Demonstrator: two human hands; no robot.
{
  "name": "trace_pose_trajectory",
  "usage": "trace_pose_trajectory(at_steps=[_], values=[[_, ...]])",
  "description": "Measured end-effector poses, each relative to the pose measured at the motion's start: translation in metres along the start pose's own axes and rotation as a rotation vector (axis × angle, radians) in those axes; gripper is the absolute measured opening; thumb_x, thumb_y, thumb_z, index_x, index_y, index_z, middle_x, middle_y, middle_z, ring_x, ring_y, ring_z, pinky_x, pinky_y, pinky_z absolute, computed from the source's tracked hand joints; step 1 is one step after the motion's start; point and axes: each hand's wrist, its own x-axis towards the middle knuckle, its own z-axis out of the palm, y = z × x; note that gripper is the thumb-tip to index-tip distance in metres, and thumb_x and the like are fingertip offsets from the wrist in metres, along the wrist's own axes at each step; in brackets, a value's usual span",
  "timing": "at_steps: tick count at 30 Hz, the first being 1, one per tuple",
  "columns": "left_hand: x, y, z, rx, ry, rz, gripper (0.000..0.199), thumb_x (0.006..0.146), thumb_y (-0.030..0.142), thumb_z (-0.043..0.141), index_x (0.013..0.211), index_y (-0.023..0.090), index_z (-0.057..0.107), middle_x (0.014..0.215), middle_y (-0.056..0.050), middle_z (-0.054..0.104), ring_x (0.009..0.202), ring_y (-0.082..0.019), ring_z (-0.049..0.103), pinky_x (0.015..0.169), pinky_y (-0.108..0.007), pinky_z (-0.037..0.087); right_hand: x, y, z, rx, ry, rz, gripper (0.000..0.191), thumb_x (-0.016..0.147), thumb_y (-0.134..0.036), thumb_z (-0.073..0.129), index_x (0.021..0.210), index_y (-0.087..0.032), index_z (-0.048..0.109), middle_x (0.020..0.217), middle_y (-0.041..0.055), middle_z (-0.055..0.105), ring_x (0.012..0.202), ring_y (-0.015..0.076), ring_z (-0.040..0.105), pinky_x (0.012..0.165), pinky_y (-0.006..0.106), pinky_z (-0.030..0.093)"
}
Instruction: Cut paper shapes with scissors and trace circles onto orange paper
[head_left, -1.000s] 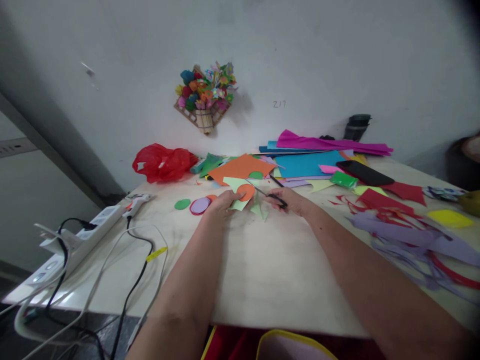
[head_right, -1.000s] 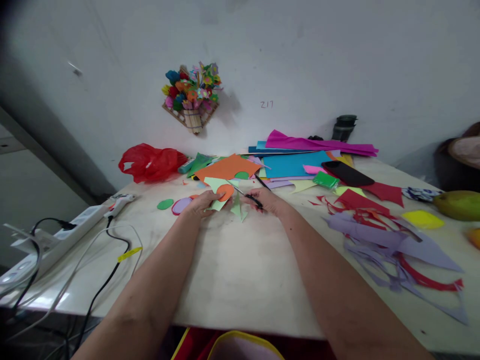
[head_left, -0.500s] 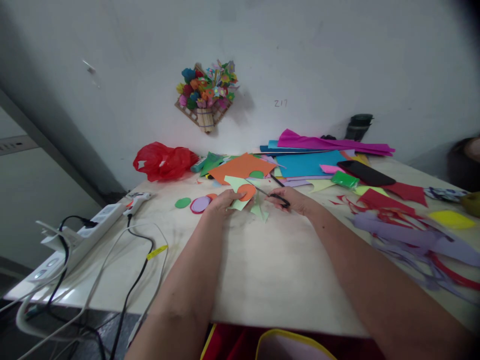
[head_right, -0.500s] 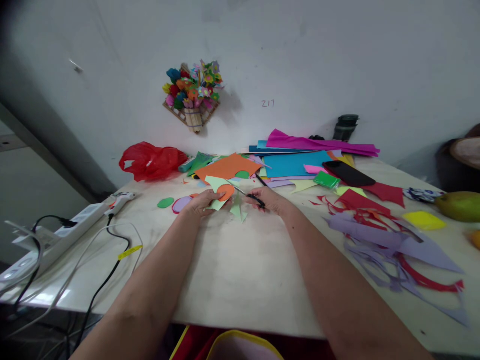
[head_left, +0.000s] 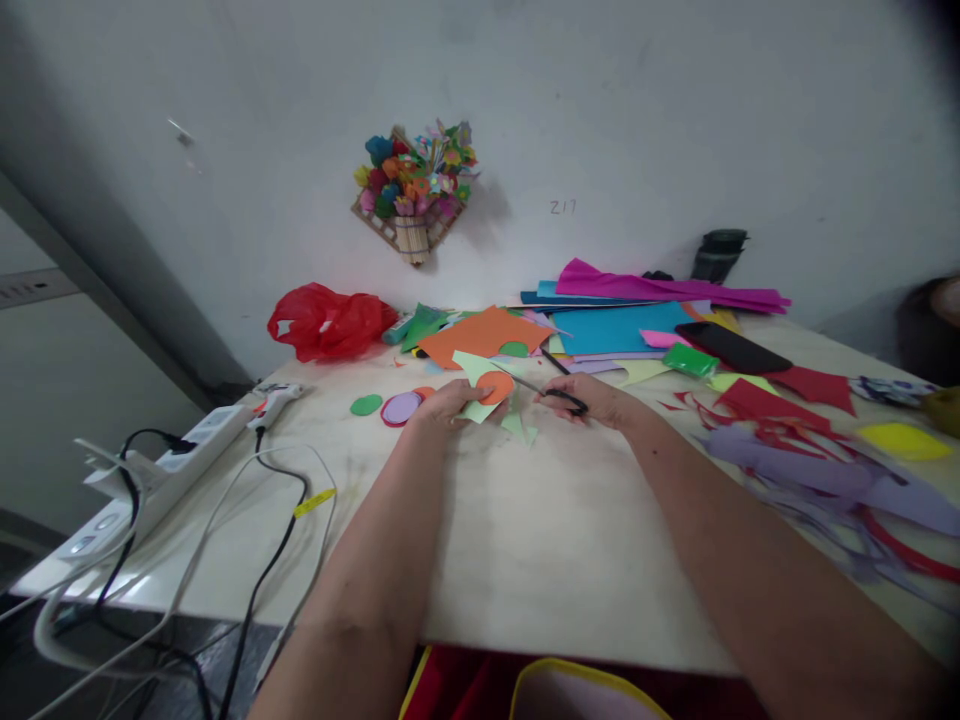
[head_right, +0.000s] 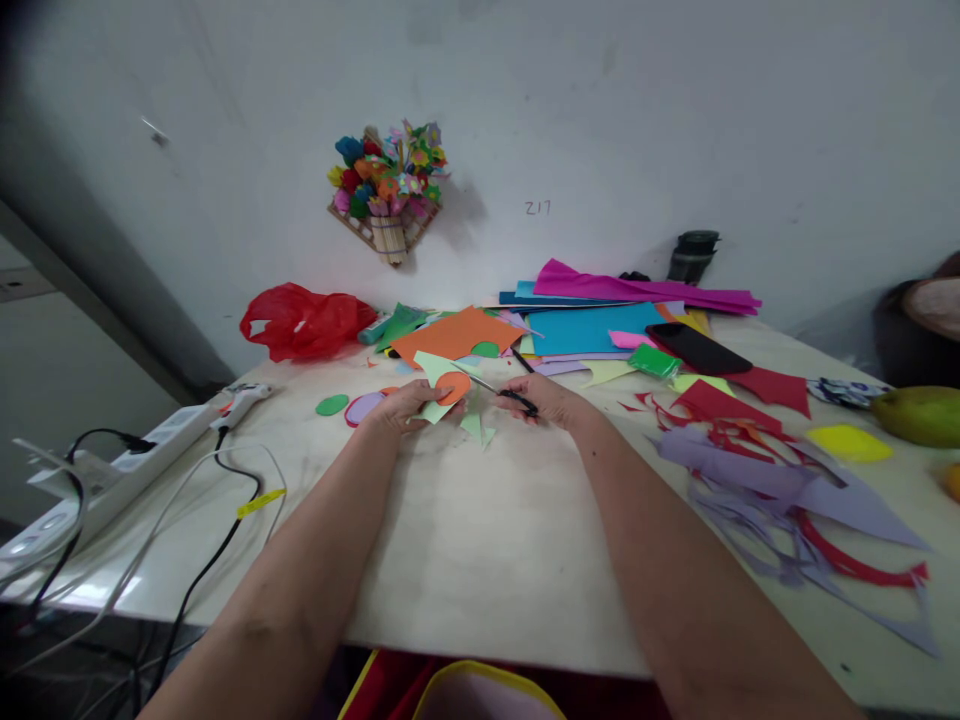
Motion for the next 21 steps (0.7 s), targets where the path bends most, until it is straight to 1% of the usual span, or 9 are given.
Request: trace_pose_trajectory(at_steps=[3, 6, 8, 13, 17, 21], values=[[0.003, -0.002, -0.003, 0.052, -0.117, 0.046, 0.008, 0.071, 0.015, 0.066, 0.073, 0.008, 0.064, 0.064, -0.011, 0.066, 0.062, -0.019, 0.065, 0.045, -0.019, 0.043, -0.001, -0.001, -0.001, -0.010, -0.001, 0.010, 0.029, 0.068, -0.037, 0.060, 0.083, -0.012, 0.062, 0.044, -0.0042, 0.047, 0.033, 0.0045, 0.033, 0.032, 0.019, 0.023], [0.008, -0.005, -0.009, 0.070, -0.168, 0.074, 0.008, 0.071, 0.017, 0.066, 0.071, 0.010, 0.064, 0.067, -0.011, 0.067, 0.068, -0.020, 0.066, 0.054, -0.022, 0.048, -0.002, -0.002, -0.002, -0.033, -0.012, 0.006, 0.031, 0.067, -0.038, 0.062, 0.085, -0.012, 0.062, 0.044, -0.0045, 0.047, 0.033, 0.0041, 0.033, 0.033, 0.019, 0.022], [0.010, -0.007, -0.013, 0.075, -0.192, 0.071, 0.009, 0.070, 0.018, 0.068, 0.071, 0.010, 0.064, 0.070, -0.012, 0.067, 0.071, -0.021, 0.066, 0.057, -0.023, 0.049, -0.003, -0.002, -0.003, -0.028, -0.022, 0.004, 0.030, 0.067, -0.036, 0.062, 0.084, -0.012, 0.062, 0.044, -0.0044, 0.047, 0.033, 0.0043, 0.033, 0.033, 0.019, 0.023], [0.012, -0.008, -0.015, 0.062, -0.196, 0.061, 0.012, 0.068, 0.018, 0.070, 0.073, 0.010, 0.063, 0.074, -0.013, 0.068, 0.074, -0.022, 0.066, 0.062, -0.026, 0.050, -0.004, -0.002, -0.006, 0.028, -0.041, 0.005, 0.026, 0.068, -0.033, 0.057, 0.084, -0.012, 0.063, 0.044, -0.0041, 0.045, 0.036, 0.0060, 0.036, 0.033, 0.019, 0.024], [0.012, -0.008, -0.014, 0.058, -0.186, 0.064, 0.012, 0.067, 0.017, 0.070, 0.074, 0.009, 0.063, 0.071, -0.013, 0.068, 0.072, -0.022, 0.066, 0.062, -0.026, 0.051, -0.005, -0.004, -0.005, 0.011, -0.046, 0.001, 0.027, 0.068, -0.033, 0.058, 0.083, -0.012, 0.063, 0.044, -0.0047, 0.044, 0.036, 0.0057, 0.035, 0.033, 0.019, 0.023], [0.012, -0.008, -0.014, 0.061, -0.225, 0.090, 0.015, 0.067, 0.018, 0.071, 0.072, 0.007, 0.063, 0.070, -0.013, 0.067, 0.069, -0.020, 0.066, 0.065, -0.026, 0.051, -0.006, -0.005, -0.006, 0.009, -0.051, -0.006, 0.028, 0.067, -0.033, 0.058, 0.084, -0.011, 0.063, 0.044, -0.0049, 0.044, 0.036, 0.0052, 0.034, 0.033, 0.019, 0.024]])
